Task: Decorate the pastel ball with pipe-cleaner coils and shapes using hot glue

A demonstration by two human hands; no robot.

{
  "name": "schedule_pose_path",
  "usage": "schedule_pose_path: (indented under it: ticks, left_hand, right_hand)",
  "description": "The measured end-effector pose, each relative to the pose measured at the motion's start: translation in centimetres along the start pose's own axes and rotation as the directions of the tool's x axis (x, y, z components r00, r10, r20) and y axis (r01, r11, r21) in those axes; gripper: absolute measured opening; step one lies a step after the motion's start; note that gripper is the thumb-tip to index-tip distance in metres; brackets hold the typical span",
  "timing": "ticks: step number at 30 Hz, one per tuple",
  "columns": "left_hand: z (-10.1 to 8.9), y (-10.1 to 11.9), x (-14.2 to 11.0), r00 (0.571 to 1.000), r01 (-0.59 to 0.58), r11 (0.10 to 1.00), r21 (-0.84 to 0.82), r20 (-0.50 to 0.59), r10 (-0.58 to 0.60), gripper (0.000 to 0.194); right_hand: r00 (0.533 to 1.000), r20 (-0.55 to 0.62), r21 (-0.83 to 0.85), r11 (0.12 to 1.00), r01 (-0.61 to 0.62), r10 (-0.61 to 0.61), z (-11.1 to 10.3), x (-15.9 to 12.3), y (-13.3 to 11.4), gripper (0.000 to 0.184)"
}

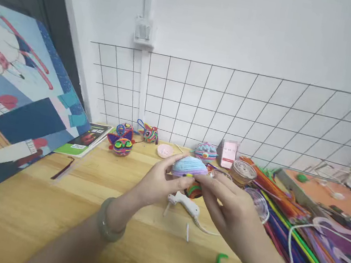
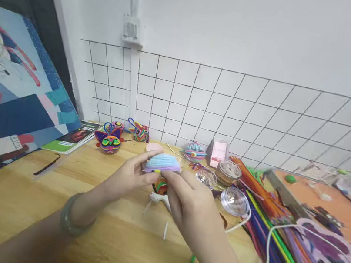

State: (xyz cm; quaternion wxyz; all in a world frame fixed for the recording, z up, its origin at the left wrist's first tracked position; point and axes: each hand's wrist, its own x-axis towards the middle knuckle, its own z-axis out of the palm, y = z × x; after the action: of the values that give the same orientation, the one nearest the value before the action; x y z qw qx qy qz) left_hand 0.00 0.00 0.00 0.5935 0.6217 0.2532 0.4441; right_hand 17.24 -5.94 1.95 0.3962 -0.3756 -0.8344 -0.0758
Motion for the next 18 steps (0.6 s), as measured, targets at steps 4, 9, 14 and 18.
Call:
schedule_pose_path:
  ticks: [4,9,14,18]
  left_hand:
    - [-0.4,0.2,0.0,0.999,-0.026,0.999,0.036,-0.037,0.027,0.058]
    - [-0.8,0.0,-0.1,0.999,-0.017,0.999,-0.029,0.048,0.019,0.069]
    - [-1.1,0.2,0.1,0.998,-0.068,0.998,-0.013,-0.002,0.068,0.067]
    - [-2.1,0.2,0.6,0.965,-0.188,0.978,0.092,-0.166,0.201,0.067]
  right_hand:
    - [1.000,-0.005,-0.020,1.000,-0.008,0.008,-0.2,-0.3,-0.2,0.025]
    - [0.994,-0.104,-0.032,0.999,-0.037,0.034,0.0,-0.2,-0.1,0.020]
    - [0.981,-0.102,0.033,0.986,-0.165,0.168,-0.7,-0.3,-0.8,0.017]
    - [0.931,0.088,0.048,0.932,-0.358,0.353,-1.6,-0.5,-2.4,0.019]
